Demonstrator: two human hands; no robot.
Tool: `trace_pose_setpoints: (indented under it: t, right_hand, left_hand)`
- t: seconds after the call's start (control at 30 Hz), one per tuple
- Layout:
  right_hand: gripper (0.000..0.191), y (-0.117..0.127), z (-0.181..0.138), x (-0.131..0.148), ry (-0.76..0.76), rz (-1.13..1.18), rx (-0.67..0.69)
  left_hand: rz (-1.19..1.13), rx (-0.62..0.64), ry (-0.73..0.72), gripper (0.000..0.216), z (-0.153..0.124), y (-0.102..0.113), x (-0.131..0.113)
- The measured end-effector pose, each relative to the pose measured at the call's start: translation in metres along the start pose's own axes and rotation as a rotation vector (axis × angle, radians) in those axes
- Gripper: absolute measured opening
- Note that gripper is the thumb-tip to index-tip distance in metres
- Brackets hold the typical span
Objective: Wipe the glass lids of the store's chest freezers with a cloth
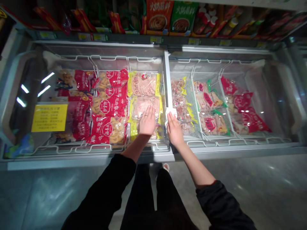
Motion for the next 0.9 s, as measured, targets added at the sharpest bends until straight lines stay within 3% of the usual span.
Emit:
trace_pose_setpoints:
  t: [0.13, 0.27, 0.57, 0.7, 0.9]
  right_hand:
    - [0.072, -0.011, -0.044, 0.007, -0.009, -0.003, 0.055]
    - [0.083, -0.019, -0.083, 0.010, -0.022, 0.002, 0.110]
    - [0.070, -0.010, -0.141, -0.014, 0.019, 0.001, 0.264]
    - [0.062, 0.001, -0.151, -0.038, -0.013, -0.030, 0.248]
    - [0.065, -0.010, -0.121, -0.047, -0.114, 0.002, 0.169]
  left_hand:
    - [-0.032, 0.024, 0.076, 0.066, -0.036, -0.022, -0.019]
    - [-0.104, -0.034, 0.081, 0.073, -0.065, -0.037, -0.047]
    - [-0.066, -0.015, 0.207, 0.070, -0.099, -0.061, -0.105]
    - [-0.128, -0.072, 0.141, 0.070, -0.103, -0.068, -0.113]
    - [-0.105, -0.101, 0.156, 0.071, -0.101, -0.077, -0.109]
Point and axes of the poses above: each hand's wrist, its own z-axis towards the middle knuckle, its own y-axis out of the back of the hand, x = y × z, the point moved 5 cm from there along z, towards the middle knuckle, and after that the axes turned 9 degrees about x, right-handed, at the moved point
